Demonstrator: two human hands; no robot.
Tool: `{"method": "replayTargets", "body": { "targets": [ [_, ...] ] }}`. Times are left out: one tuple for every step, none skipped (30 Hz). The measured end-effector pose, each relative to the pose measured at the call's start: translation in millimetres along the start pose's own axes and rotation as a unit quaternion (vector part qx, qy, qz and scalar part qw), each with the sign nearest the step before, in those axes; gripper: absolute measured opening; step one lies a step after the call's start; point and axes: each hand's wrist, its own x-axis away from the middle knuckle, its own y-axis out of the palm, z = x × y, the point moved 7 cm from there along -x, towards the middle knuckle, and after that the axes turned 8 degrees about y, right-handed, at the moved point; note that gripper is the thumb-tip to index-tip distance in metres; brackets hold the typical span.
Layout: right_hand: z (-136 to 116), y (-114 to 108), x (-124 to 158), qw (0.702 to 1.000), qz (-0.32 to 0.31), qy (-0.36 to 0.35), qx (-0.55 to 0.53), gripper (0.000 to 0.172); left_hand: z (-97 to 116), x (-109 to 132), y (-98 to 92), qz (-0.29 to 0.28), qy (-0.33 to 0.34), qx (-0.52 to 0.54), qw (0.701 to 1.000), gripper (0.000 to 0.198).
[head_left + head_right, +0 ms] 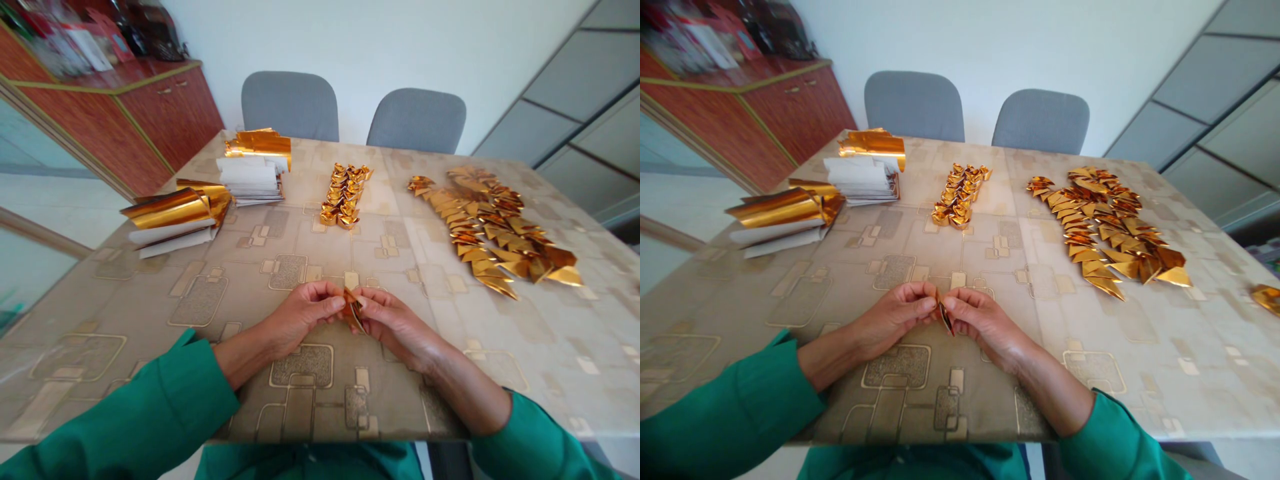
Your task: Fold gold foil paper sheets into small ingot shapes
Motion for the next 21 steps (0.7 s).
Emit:
{"method": "replayTargets", "body": {
  "targets": [
    [0.6, 0.1, -0.2, 1.0, 0.0, 0.0, -0.005, 0.028, 0.7, 0.0, 0.6, -0.002, 0.001, -0.007, 1.0, 0.028],
    [0.9, 0.3, -0.4, 1.0, 0.001, -0.001, -0.011, 0.028, 0.7, 0.2, 1.4, -0.005, -0.003, -0.009, 1.0, 0.027],
    [1.1, 0.6, -0.4, 1.0, 0.001, -0.001, -0.015, 0.029, 0.1, 0.7, 2.2, -0.009, -0.009, -0.007, 1.0, 0.027],
    [1.2, 1.3, -0.4, 1.0, 0.0, 0.0, -0.019, 0.029, -0.7, 1.2, 3.3, -0.015, -0.015, 0.0, 1.0, 0.027],
    [1.1, 2.5, -0.3, 1.0, -0.005, 0.001, -0.022, 0.029, -1.6, 1.9, 4.9, -0.025, -0.022, 0.01, 0.999, 0.027],
    [0.9, 3.7, -0.1, 1.0, -0.011, 0.003, -0.026, 0.029, -2.6, 2.7, 6.8, -0.037, -0.028, 0.021, 0.999, 0.027],
    [0.7, 5.1, 0.2, 0.999, -0.02, 0.005, -0.031, 0.028, -3.8, 3.6, 8.7, -0.05, -0.034, 0.033, 0.998, 0.028],
    [0.7, 6.4, 0.6, 0.999, -0.029, 0.009, -0.037, 0.027, -5.0, 4.5, 10.0, -0.059, -0.04, 0.044, 0.996, 0.028],
    [1.0, 7.5, 1.1, 0.998, -0.039, 0.014, -0.045, 0.027, -6.2, 5.5, 10.7, -0.065, -0.047, 0.052, 0.995, 0.028],
    [1.5, 8.5, 1.6, 0.997, -0.05, 0.021, -0.053, 0.027, -7.4, 6.4, 10.9, -0.066, -0.053, 0.057, 0.995, 0.028],
    [2.0, 9.6, 2.3, 0.996, -0.062, 0.027, -0.059, 0.027, -8.4, 7.4, 11.0, -0.065, -0.059, 0.06, 0.994, 0.029],
    [2.4, 10.8, 3.1, 0.995, -0.076, 0.033, -0.063, 0.028, -9.0, 8.5, 11.4, -0.066, -0.065, 0.064, 0.994, 0.029],
    [2.7, 12.2, 4.1, 0.993, -0.092, 0.039, -0.065, 0.03, -9.5, 9.7, 12.6, -0.071, -0.072, 0.067, 0.993, 0.03],
    [3.1, 13.5, 5.2, 0.991, -0.106, 0.046, -0.068, 0.031, -9.8, 11.1, 14.5, -0.08, -0.079, 0.072, 0.991, 0.032],
    [3.6, 14.6, 6.2, 0.989, -0.119, 0.055, -0.069, 0.032, -9.6, 12.3, 16.5, -0.088, -0.086, 0.077, 0.989, 0.033],
    [4.1, 15.2, 7.2, 0.987, -0.127, 0.064, -0.07, 0.033, -9.3, 13.4, 18.3, -0.095, -0.092, 0.082, 0.988, 0.033],
    [4.5, 15.1, 8.0, 0.987, -0.13, 0.071, -0.068, 0.033, -8.6, 14.3, 19.8, -0.1, -0.097, 0.087, 0.986, 0.034],
    [4.5, 14.4, 8.5, 0.987, -0.129, 0.074, -0.062, 0.032, -7.4, 15.0, 21.0, -0.104, -0.101, 0.092, 0.985, 0.034],
    [3.9, 13.4, 8.8, 0.988, -0.125, 0.072, -0.054, 0.032, -6.0, 15.3, 21.8, -0.108, -0.102, 0.095, 0.984, 0.035],
    [3.1, 12.6, 9.1, 0.989, -0.121, 0.067, -0.046, 0.03, -4.3, 15.4, 22.1, -0.111, -0.102, 0.098, 0.984, 0.035],
    [2.2, 12.1, 9.3, 0.99, -0.119, 0.061, -0.039, 0.028, -2.5, 15.2, 21.9, -0.111, -0.101, 0.102, 0.983, 0.035]
  ]
}}
